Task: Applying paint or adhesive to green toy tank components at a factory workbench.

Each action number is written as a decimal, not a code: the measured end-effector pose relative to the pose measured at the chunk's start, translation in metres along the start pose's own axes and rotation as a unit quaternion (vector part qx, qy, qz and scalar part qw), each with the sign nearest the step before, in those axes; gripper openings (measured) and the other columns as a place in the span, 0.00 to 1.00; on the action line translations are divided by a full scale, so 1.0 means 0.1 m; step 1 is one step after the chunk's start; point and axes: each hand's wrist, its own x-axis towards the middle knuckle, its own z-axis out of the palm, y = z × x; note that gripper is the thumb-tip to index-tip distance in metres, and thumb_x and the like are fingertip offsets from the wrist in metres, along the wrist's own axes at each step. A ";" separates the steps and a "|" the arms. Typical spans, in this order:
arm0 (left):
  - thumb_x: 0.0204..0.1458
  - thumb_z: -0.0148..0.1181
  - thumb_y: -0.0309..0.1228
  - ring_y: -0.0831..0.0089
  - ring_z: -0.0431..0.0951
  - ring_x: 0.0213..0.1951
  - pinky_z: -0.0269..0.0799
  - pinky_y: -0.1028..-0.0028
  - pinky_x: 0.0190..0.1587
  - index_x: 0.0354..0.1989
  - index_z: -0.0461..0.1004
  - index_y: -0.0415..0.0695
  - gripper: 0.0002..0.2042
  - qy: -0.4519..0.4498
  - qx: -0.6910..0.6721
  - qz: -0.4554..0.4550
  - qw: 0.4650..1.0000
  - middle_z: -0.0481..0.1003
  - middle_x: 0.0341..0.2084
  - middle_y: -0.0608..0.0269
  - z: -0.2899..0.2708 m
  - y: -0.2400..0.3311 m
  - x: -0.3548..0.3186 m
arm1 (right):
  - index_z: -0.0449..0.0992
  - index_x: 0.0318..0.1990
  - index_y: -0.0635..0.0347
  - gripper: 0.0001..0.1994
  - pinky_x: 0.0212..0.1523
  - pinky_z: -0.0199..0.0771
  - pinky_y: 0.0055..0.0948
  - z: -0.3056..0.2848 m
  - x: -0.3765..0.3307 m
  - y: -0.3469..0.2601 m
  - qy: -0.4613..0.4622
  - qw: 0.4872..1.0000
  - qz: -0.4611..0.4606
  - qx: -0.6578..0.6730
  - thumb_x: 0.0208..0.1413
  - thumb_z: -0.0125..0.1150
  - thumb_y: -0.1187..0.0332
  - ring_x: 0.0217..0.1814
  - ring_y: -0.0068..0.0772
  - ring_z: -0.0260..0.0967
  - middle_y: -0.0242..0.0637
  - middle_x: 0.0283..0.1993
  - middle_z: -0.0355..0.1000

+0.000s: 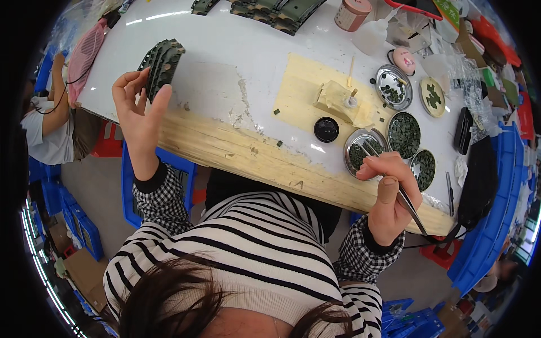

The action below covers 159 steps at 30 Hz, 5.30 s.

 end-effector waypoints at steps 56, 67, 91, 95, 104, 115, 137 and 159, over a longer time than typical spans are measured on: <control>0.54 0.59 0.28 0.61 0.68 0.54 0.59 0.63 0.59 0.53 0.65 0.34 0.20 0.217 0.139 0.153 0.954 0.68 0.49 0.47 -0.70 -1.08 -0.21 | 0.74 0.38 0.68 0.17 0.37 0.64 0.30 -0.01 -0.08 -0.14 -0.030 0.999 -0.029 -0.025 0.63 0.49 0.59 0.32 0.31 0.66 0.40 0.26 0.72; 0.51 0.63 0.28 0.67 0.72 0.48 0.70 0.67 0.48 0.59 0.59 0.34 0.28 0.305 0.016 0.121 0.945 0.67 0.50 0.47 -0.74 -0.99 0.16 | 0.74 0.37 0.68 0.16 0.37 0.64 0.30 -0.06 -0.08 -0.21 -0.044 0.997 -0.031 -0.048 0.63 0.49 0.61 0.32 0.30 0.65 0.39 0.25 0.71; 0.56 0.54 0.38 0.48 0.72 0.47 0.68 0.60 0.48 0.48 0.69 0.34 0.19 0.052 0.270 -0.172 0.946 0.72 0.44 0.43 -1.04 -3.80 -1.18 | 0.74 0.38 0.68 0.15 0.39 0.62 0.31 0.00 -0.05 -0.20 -0.048 0.997 -0.038 -0.052 0.62 0.49 0.62 0.32 0.30 0.66 0.40 0.26 0.72; 0.60 0.51 0.36 0.54 0.70 0.50 0.64 0.60 0.54 0.48 0.66 0.30 0.19 0.480 0.270 -0.067 0.832 0.71 0.45 0.41 -1.09 -2.53 -0.58 | 0.74 0.38 0.67 0.15 0.40 0.62 0.33 -0.05 -0.06 -0.18 -0.015 0.998 -0.043 -0.048 0.62 0.49 0.61 0.32 0.31 0.66 0.40 0.27 0.72; 0.52 0.62 0.37 0.61 0.76 0.47 0.69 0.67 0.51 0.62 0.57 0.43 0.31 -0.083 0.126 0.245 0.958 0.74 0.43 0.49 0.34 -0.40 1.33 | 0.74 0.35 0.66 0.11 0.40 0.65 0.32 0.00 -0.08 -0.19 -0.049 0.997 -0.042 -0.046 0.61 0.50 0.66 0.35 0.32 0.64 0.40 0.28 0.73; 0.39 0.66 0.38 0.60 0.79 0.36 0.72 0.70 0.38 0.65 0.50 0.37 0.44 -0.181 0.271 0.099 0.940 0.77 0.35 0.50 0.69 -0.54 1.94 | 0.65 0.53 0.74 0.21 0.52 0.67 0.29 -0.41 -0.27 -0.23 0.023 0.990 0.058 -0.123 0.64 0.49 0.62 0.45 0.31 0.73 0.48 0.42 0.76; 0.61 0.49 0.34 0.72 0.70 0.44 0.67 0.70 0.49 0.64 0.51 0.39 0.25 -0.280 -0.565 -0.279 0.724 0.73 0.43 0.57 0.64 0.64 -0.36 | 0.78 0.34 0.60 0.07 0.43 0.61 0.32 -0.25 0.06 0.32 0.017 0.961 0.008 -0.276 0.56 0.58 0.67 0.38 0.37 0.63 0.34 0.31 0.72; 0.62 0.47 0.29 0.63 0.75 0.47 0.76 0.67 0.49 0.61 0.56 0.41 0.20 -0.294 -0.491 -0.294 0.765 0.66 0.52 0.50 0.71 0.85 -0.51 | 0.79 0.35 0.61 0.10 0.44 0.63 0.34 -0.21 0.12 0.21 -0.005 0.975 -0.054 -0.216 0.56 0.58 0.64 0.38 0.37 0.64 0.34 0.32 0.73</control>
